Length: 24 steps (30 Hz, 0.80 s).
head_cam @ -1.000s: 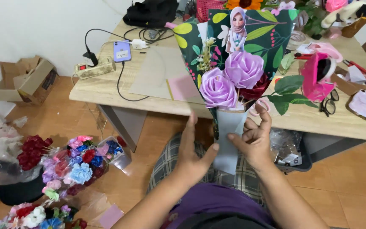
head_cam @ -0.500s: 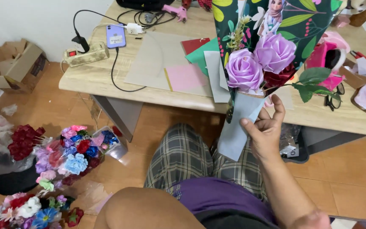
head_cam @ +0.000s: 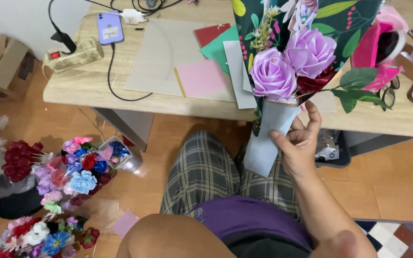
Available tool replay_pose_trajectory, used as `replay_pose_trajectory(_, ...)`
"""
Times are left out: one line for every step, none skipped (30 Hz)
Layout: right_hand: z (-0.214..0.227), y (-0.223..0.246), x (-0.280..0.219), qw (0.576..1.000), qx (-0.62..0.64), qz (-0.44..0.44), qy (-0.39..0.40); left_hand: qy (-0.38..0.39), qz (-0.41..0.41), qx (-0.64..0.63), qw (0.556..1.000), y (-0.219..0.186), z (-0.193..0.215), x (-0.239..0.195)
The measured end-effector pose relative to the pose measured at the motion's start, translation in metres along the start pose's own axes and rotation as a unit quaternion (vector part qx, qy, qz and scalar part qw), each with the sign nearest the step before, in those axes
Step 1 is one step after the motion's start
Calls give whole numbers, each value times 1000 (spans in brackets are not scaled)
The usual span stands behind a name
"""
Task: Wrapping a bouquet of artificial flowers with multiple layers of decorative paper and securing it with tape.
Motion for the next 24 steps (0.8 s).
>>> replay_pose_trajectory(2, -2, 0, 1000, -4, -7, -1, 3, -15, 24, 1000, 12, 12, 4)
replay_pose_trajectory(4, -3, 0, 1000, 1, -7, 1, 6, -29, 48, 998, 20, 22, 13)
replay_pose_trajectory(3, -3, 2, 1000, 7, -5, 3, 12, -46, 74, 996, 26, 31, 27)
replay_pose_trajectory(9, -7, -7, 1000, 5, -9, 3, 18, -63, 99, 993, 33, 41, 32)
replay_pose_trajectory(10, -10, -3, 1000, 8, -2, 3, 33, -90, 121, 988, 43, 50, 40)
replay_pose_trajectory(12, -14, 1, 1000, 11, 5, 2, 48, -118, 143, 981, 52, 58, 46)
replay_pose_trajectory(8, -11, 2, 1000, 12, 7, 4, 49, -121, 142, 981, 67, 74, 51)
replay_pose_trajectory(5, -10, 2, 1000, 15, 4, 7, 62, -13, 184, 981, 100, 91, 59)
replay_pose_trajectory(1, -9, 0, 1000, 17, 0, 9, 74, 96, 224, 967, 133, 109, 62)
replay_pose_trajectory(-1, -11, -4, 1000, 17, 1, 10, 75, 95, 224, 967, 134, 114, 62)
replay_pose_trajectory(-7, -14, -4, 999, 29, -4, 18, 94, 207, 228, 947, 153, 120, 60)
replay_pose_trajectory(-12, -17, -4, 999, 40, -10, 26, 112, 317, 229, 914, 171, 126, 54)
replay_pose_trajectory(-16, -18, -1, 999, 40, -8, 25, 114, 315, 228, 914, 177, 133, 53)
replay_pose_trajectory(-23, -20, 1, 997, 48, -11, 52, 91, 337, 247, 904, 185, 146, 51)
replay_pose_trajectory(-31, -23, 1, 995, 55, -15, 76, 68, 361, 266, 891, 193, 160, 48)
replay_pose_trajectory(-32, -24, 0, 996, 55, -14, 74, 71, 361, 266, 891, 202, 168, 44)
replay_pose_trajectory(-37, -25, 1, 994, 54, -15, 96, 34, 381, 211, 900, 214, 180, 40)
replay_pose_trajectory(-43, -26, 1, 991, 53, -15, 118, -3, 399, 155, 904, 225, 191, 36)
replay_pose_trajectory(-47, -28, 1, 992, 54, -13, 118, -1, 398, 155, 904, 240, 206, 25)
replay_pose_trajectory(-52, -31, 0, 990, 51, -18, 127, -12, 357, 97, 929, 250, 219, 19)
replay_pose_trajectory(-58, -34, 0, 989, 47, -21, 138, -23, 314, 37, 948, 259, 233, 12)
replay_pose_trajectory(-59, -27, 8, 989, 48, -19, 138, -22, 313, 37, 949, 256, 234, 19)
replay_pose_trajectory(-62, -24, 15, 985, -63, -27, 156, -43, 326, 61, 942, 254, 240, 22)
replay_pose_trajectory(-65, -21, 21, 969, -173, -34, 172, -65, 339, 84, 935, 252, 246, 24)
Point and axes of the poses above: each hand's wrist, its own x-axis towards the middle knuckle, its own z-axis out of the back of the hand, y = z × x, the point moved 8 cm from there along x, towards the middle knuckle, and after that the axes turned 7 degrees about -x, right-handed, at the moved point
